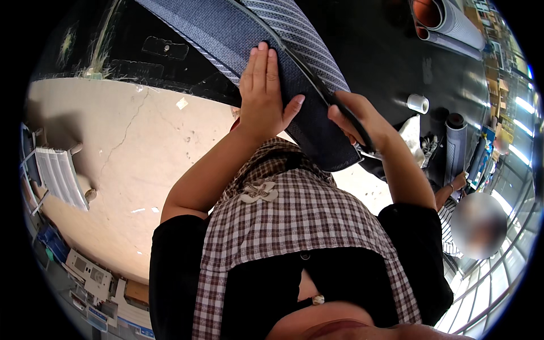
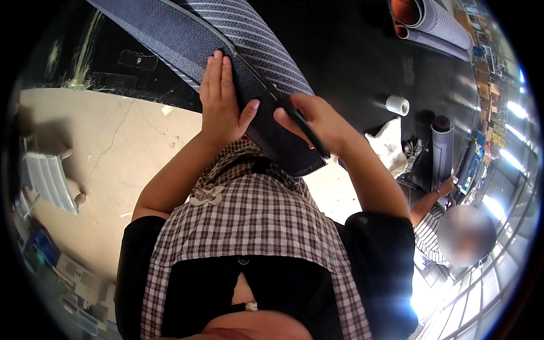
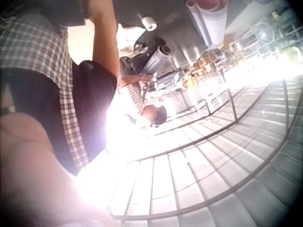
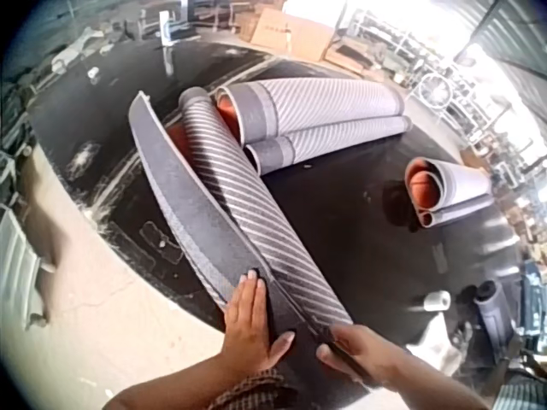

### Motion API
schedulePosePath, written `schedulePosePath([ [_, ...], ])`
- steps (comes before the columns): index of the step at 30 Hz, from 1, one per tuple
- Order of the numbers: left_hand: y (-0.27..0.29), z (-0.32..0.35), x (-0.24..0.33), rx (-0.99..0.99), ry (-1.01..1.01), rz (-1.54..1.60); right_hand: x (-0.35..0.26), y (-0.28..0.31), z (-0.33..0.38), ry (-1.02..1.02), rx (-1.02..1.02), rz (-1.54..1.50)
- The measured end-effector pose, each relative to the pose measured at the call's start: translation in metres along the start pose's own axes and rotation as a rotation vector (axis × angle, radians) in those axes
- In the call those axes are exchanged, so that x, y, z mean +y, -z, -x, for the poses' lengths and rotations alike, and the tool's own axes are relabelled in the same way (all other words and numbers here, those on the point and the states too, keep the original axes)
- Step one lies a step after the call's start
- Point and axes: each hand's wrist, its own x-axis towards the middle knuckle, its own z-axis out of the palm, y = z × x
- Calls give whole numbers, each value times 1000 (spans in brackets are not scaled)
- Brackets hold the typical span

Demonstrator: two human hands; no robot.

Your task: The person uses large shears to trim the edge of a roll of patterned blue and gray rubberized material. They hold the material with one hand while making precise cuts along the length of the roll.

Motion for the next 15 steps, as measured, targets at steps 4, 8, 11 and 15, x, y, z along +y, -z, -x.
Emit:
schedulePosePath([
  [4,-8,3,6,-25,-14,14,-6,4,-16,-5,47,39],
  [8,-11,2,4,-9,-18,14,-1,3,-23,84,118,105],
  [11,-9,3,5,-18,-8,14,2,3,-24,106,103,94],
  [15,-9,11,6,-25,-25,0,-4,4,-26,11,47,33],
])
